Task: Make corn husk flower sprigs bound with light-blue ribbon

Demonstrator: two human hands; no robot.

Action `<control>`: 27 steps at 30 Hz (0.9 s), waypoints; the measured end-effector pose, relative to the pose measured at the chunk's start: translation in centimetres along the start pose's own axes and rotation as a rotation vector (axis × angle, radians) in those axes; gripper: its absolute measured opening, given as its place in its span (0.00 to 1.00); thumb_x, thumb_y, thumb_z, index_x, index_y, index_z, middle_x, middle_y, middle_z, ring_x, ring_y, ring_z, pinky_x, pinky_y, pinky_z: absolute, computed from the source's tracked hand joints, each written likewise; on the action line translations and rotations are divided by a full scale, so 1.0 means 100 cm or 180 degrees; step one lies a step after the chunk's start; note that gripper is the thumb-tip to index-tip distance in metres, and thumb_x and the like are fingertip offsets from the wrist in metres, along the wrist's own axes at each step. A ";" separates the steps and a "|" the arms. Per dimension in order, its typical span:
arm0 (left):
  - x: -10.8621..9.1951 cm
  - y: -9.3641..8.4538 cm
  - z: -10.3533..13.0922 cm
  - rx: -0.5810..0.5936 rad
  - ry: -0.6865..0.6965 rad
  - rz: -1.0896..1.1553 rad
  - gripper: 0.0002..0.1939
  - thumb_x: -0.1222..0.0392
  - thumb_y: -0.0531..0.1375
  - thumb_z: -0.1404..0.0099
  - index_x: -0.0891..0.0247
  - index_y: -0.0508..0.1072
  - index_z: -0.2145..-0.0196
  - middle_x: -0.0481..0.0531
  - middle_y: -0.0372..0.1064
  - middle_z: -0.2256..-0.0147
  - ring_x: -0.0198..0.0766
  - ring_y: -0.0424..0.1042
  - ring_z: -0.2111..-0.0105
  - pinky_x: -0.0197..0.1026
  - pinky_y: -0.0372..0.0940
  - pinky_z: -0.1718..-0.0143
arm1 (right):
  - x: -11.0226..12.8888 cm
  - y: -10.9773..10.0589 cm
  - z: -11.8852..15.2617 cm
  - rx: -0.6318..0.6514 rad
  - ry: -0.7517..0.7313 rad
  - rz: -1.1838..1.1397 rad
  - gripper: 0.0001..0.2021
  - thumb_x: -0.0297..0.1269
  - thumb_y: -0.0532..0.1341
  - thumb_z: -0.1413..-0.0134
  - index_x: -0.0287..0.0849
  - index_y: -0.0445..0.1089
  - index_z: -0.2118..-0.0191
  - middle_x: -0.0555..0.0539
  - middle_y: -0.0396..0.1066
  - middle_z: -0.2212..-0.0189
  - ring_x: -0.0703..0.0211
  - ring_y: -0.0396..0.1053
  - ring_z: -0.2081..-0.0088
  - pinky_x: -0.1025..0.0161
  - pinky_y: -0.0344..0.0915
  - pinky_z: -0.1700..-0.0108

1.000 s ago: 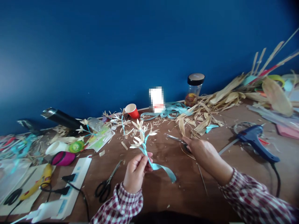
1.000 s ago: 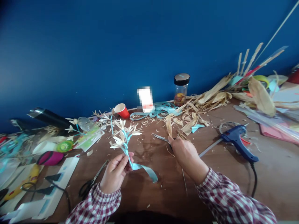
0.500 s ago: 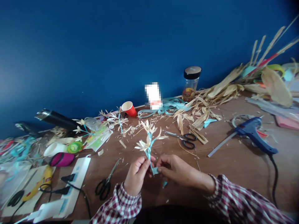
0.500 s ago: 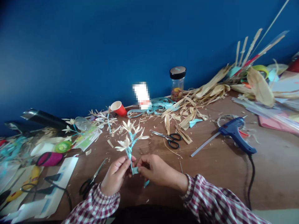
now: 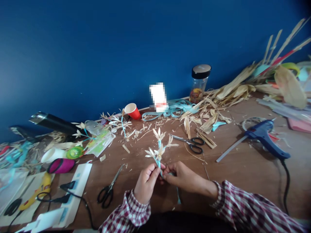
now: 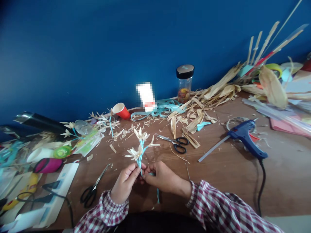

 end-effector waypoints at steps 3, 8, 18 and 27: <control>0.007 0.000 0.000 -0.0028 -0.0075 0.0159 0.18 0.50 0.57 0.38 0.66 0.74 0.58 0.50 0.69 0.73 0.35 0.68 0.74 0.38 0.68 0.72 | -0.005 0.001 -0.002 -0.0065 0.0006 -0.0011 0.08 0.29 0.56 0.51 0.37 0.71 0.75 0.48 0.74 0.75 0.63 0.68 0.73 0.69 0.61 0.69; 0.025 -0.004 -0.002 0.0033 -0.0385 0.0604 0.19 0.51 0.60 0.40 0.66 0.74 0.55 0.49 0.68 0.76 0.32 0.67 0.75 0.35 0.66 0.71 | -0.011 0.004 -0.002 -0.0255 0.0110 -0.0021 0.05 0.29 0.57 0.52 0.37 0.69 0.75 0.48 0.73 0.75 0.64 0.67 0.73 0.69 0.61 0.71; 0.032 -0.011 -0.007 -0.0341 -0.0408 0.0370 0.16 0.49 0.63 0.45 0.67 0.78 0.67 0.48 0.66 0.81 0.27 0.62 0.82 0.28 0.57 0.84 | -0.006 0.001 0.000 -0.0455 -0.0198 0.0477 0.04 0.30 0.59 0.52 0.38 0.71 0.73 0.50 0.71 0.75 0.63 0.65 0.71 0.68 0.60 0.67; 0.007 -0.008 -0.004 -0.0482 -0.0331 -0.0156 0.16 0.48 0.64 0.47 0.66 0.77 0.73 0.45 0.65 0.85 0.29 0.62 0.84 0.30 0.61 0.82 | 0.002 0.002 0.003 -0.0450 -0.0221 0.0572 0.08 0.33 0.57 0.49 0.38 0.71 0.74 0.51 0.68 0.77 0.64 0.63 0.73 0.68 0.58 0.69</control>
Point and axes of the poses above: each hand's wrist, its own z-axis away from the middle knuckle, its own y-axis out of the palm, x = y × z, the point moved 1 cm from there along -z, towards the middle knuckle
